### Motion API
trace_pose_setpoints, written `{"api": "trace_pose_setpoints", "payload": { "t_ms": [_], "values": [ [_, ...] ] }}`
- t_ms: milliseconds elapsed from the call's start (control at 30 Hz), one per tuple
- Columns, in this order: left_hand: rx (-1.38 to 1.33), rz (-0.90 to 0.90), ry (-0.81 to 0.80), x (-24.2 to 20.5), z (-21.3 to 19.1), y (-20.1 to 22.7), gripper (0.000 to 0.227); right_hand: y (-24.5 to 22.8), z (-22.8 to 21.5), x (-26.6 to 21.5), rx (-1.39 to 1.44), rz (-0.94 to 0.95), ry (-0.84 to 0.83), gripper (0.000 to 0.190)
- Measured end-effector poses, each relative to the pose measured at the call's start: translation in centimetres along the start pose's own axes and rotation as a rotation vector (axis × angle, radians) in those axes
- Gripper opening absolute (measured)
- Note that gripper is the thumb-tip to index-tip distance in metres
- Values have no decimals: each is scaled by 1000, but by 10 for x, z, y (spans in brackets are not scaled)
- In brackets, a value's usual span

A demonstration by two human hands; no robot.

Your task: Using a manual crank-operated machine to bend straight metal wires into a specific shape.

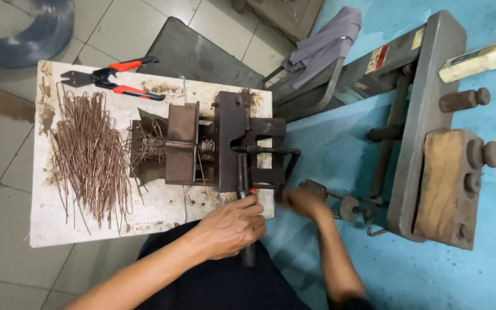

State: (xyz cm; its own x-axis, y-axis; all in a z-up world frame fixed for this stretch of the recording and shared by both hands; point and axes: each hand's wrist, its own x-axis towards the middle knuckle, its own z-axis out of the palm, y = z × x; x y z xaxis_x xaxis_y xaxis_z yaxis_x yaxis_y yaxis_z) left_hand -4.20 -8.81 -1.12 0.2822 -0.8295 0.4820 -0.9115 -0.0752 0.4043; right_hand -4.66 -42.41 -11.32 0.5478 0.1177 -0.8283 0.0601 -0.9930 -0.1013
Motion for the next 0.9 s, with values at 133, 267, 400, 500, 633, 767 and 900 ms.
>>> {"api": "trace_pose_setpoints", "payload": {
  "t_ms": [133, 267, 400, 500, 633, 767, 900],
  "values": [
    [-41, 5, -32, -3, 3, 0, 16, -20, -58, -144, 170, 167, -144, 40],
    [-75, -10, 44, 0, 2, 0, 21, -24, -141, -204, 128, -199, 454, 8],
    [-76, -34, 48, -1, 6, 3, 33, -15, -201, -168, -181, -81, 778, 28],
    [-87, -55, 27, -2, 9, 2, 29, -21, -248, -78, -47, -85, 890, 13],
    [-59, -13, 309, -7, 37, -5, 14, 83, -169, 145, -385, 65, 1006, 32],
    [-28, 0, 361, -3, 23, -5, 18, 191, 12, 218, -95, -23, 713, 39],
    [26, -14, 355, -2, 25, -2, 23, 84, 96, 88, -367, -104, 349, 21]
  ]
}}
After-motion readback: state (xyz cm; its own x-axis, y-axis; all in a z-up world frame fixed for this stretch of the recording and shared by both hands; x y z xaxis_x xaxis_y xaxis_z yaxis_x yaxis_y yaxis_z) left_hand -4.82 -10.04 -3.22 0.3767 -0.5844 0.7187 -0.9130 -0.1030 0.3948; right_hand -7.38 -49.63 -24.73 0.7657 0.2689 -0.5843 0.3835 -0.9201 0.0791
